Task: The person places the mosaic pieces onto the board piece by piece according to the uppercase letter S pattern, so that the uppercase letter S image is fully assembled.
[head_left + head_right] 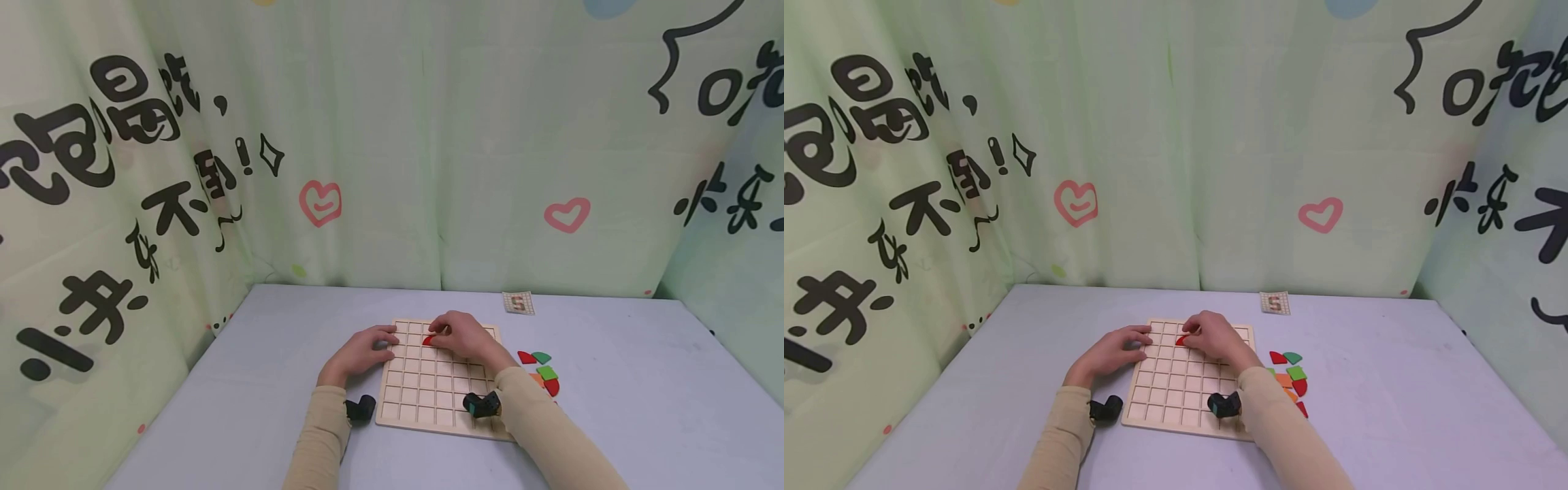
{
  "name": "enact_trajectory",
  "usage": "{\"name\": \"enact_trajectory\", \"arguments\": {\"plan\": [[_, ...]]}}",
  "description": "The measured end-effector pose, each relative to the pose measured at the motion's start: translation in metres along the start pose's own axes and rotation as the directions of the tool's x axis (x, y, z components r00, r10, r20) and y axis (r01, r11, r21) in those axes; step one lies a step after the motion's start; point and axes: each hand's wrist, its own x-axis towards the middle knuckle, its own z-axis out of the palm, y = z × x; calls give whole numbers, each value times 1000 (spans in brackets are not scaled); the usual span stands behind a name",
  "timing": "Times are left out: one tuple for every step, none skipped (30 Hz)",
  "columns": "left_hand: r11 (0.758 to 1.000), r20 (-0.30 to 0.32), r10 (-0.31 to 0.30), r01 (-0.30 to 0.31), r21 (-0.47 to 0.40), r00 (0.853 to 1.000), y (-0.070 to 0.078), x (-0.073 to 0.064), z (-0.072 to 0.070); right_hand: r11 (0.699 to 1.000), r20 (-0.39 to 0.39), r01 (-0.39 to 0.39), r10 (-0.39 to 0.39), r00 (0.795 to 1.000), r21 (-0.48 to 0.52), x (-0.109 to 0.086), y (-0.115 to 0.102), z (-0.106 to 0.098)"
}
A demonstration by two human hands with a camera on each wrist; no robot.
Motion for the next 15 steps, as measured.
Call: {"name": "enact_trajectory", "arguments": {"plan": [[1000,1,3,-3,1,1000,0,0,0,1000,-4,-9,10,1000,7,-1,0,-1],[1000,2,4,-4,2,1000,0,0,0,1000,-9,-17,17,1000,15,-2,1,-3],[1000,2,8,-8,6,1000,0,0,0,1000,-14,-23,23,1000,20,-3,1,-4],[1000,2,12,-12,9,1000,-1,0,0,999,-17,-28,28,999,23,-5,1,-6],[1000,2,17,-17,10,1000,-1,0,1,999,-22,-30,30,999,23,-6,2,-7],[1000,3,23,-23,11,1000,-2,1,1,999,-27,-34,35,999,21,-8,2,-9],[1000,2,27,-27,12,1000,-2,1,1,999,-30,-40,40,999,20,-10,2,-11],[1000,3,26,-26,11,1000,-2,1,1,999,-35,-45,46,998,17,-11,3,-12],[1000,2,29,-29,10,1000,-3,1,1,999,-39,-50,50,998,13,-13,4,-14],[999,2,30,-30,9,1000,-3,1,1,999,-44,-52,52,998,9,-14,5,-16],[999,2,34,-34,12,999,-3,1,1,998,-50,-56,57,997,6,-16,6,-18],[999,3,31,-31,11,1000,-3,1,1,998,-56,-61,61,997,4,-18,8,-20],[999,2,29,-29,13,1000,-4,1,1,998,-63,-67,67,996,5,-19,9,-21],[1000,2,27,-27,15,1000,-4,2,1,998,-70,-68,68,995,7,-21,11,-23],[1000,1,25,-25,17,1000,-5,2,2,998,-76,-67,67,995,10,-24,13,-25]]}}
